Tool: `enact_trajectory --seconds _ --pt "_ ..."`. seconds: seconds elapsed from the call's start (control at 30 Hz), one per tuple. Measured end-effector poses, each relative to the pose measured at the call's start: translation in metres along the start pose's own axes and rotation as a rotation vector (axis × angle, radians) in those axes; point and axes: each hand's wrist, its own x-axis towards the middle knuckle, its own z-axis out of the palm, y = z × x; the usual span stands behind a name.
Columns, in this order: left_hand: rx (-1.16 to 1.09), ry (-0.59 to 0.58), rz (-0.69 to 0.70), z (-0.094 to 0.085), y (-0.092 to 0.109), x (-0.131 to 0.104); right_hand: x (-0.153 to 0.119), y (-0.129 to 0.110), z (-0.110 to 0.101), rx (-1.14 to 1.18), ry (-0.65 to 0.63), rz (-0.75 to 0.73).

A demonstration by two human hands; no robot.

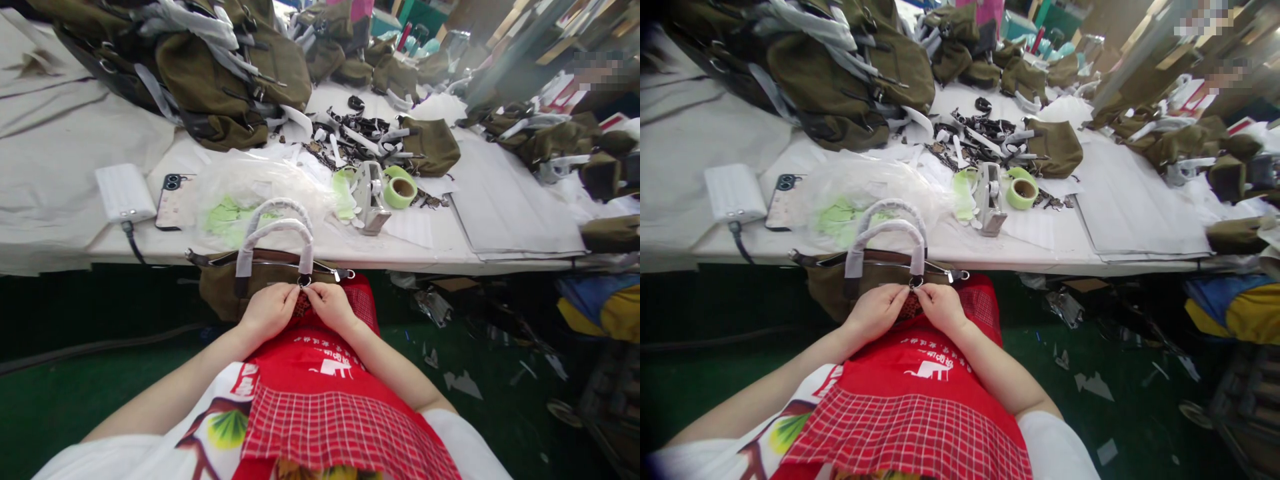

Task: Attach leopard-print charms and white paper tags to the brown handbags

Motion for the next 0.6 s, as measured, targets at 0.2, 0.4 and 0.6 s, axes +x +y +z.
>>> enact_trajectory --seconds 0.2,0.4,0.6 --pt "-0.062 0.067 -0.060 0.005 -0.004 0.000 -0.002 0.001 0.006 0.122 0.029 0.050" --pt "-0.221 0.083 -0.092 0.006 -0.012 0.003 -0.005 0.003 0.007 0.082 0.060 0.043" --pt "-0.418 0.066 -0.154 0.008 -0.018 0.007 -0.012 0.002 0.002 -0.055 0.114 0.003"
